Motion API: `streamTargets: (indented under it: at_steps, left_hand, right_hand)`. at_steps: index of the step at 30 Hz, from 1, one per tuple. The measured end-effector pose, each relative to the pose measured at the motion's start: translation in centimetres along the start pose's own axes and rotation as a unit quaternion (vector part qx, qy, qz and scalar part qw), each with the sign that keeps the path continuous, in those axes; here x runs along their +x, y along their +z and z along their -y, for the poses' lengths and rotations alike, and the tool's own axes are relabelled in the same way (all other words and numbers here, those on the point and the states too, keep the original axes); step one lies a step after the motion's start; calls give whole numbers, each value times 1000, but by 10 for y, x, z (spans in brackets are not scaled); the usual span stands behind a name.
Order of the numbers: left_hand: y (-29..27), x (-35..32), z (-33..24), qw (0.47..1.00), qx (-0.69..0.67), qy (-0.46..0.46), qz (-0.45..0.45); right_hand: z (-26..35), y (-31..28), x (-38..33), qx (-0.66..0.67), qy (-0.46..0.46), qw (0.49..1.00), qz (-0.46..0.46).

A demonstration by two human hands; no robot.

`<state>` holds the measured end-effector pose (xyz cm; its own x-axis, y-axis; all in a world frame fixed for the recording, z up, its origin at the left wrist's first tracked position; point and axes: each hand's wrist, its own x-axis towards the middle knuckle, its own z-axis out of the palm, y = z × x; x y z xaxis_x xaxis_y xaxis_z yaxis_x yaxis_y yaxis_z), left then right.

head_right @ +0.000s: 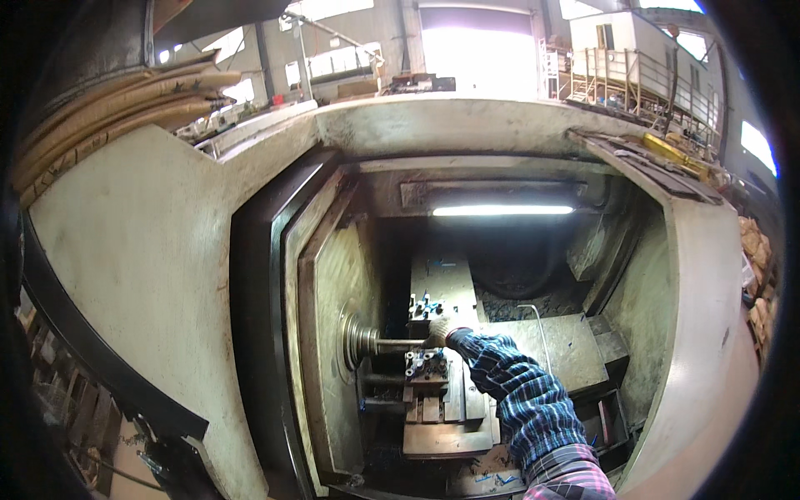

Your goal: The person operates a CNC lathe in a workshop, repeatedly loading metal rods into the chuck, closing the door, and starting the machine. After each cycle, the person removes the finished metal parts and places them into a collection bin.

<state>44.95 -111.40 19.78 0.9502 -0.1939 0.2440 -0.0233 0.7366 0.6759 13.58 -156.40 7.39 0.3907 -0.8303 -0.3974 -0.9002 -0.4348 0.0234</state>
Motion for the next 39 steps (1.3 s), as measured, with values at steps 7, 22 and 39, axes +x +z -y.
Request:
streamTargets:
  at_steps: [7,22,39]
  left_hand:
    - [-1,-1,-3,993,109,29,18]
    - [-2,-3,-10,963,234,112,66]
    - [6,-41,-31,722,507,447,149]
  right_hand:
    - [9,-11,-13,119,31,990,-61]
    - [89,6,-24,214,-145,949,-179]
    - [104,-14,-60,225,-2,954,-197]
